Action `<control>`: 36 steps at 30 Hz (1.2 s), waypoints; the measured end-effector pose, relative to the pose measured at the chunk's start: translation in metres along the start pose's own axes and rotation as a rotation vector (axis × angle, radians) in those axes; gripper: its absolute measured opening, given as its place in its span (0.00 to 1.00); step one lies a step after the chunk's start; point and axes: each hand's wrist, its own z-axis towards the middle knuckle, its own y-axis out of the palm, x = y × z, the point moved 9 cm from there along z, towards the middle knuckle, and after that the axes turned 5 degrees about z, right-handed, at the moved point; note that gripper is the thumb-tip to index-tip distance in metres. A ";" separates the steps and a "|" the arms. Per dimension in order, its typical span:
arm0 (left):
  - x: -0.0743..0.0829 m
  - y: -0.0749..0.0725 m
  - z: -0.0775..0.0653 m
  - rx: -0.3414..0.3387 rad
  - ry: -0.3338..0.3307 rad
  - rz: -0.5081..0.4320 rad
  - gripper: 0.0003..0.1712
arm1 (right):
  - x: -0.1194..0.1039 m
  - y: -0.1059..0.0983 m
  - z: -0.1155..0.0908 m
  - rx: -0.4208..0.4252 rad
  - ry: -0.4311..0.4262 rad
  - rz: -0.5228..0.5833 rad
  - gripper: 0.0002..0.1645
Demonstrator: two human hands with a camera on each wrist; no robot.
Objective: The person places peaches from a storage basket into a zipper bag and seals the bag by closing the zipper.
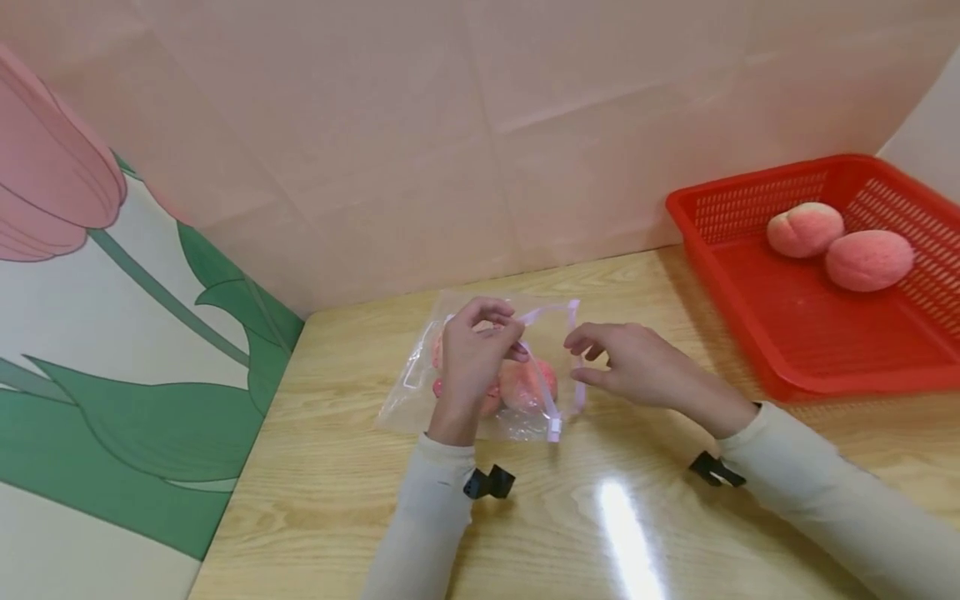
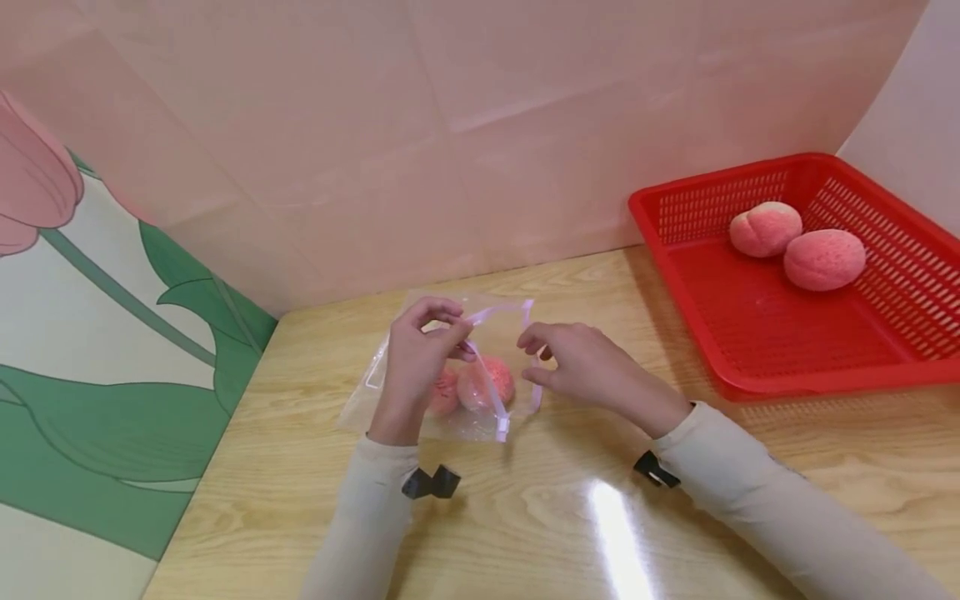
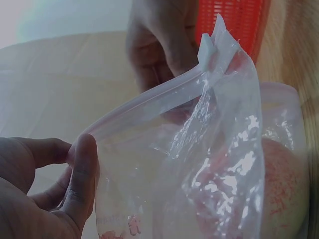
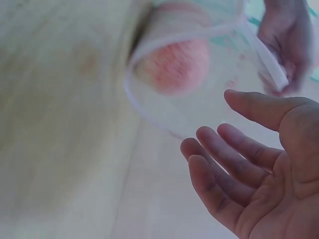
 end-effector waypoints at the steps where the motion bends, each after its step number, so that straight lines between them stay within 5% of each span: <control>1: 0.000 0.000 0.000 0.000 0.002 -0.002 0.10 | 0.000 -0.005 -0.001 0.010 -0.001 -0.006 0.19; 10: 0.005 -0.004 0.003 0.001 0.036 -0.016 0.10 | 0.013 -0.083 -0.006 0.050 0.070 -0.065 0.23; 24: 0.008 -0.007 0.007 0.005 0.055 -0.008 0.09 | 0.078 -0.178 -0.004 0.174 0.282 -0.184 0.31; 36: 0.007 -0.004 0.005 -0.002 0.024 0.005 0.10 | 0.180 -0.212 -0.008 0.113 0.391 -0.329 0.38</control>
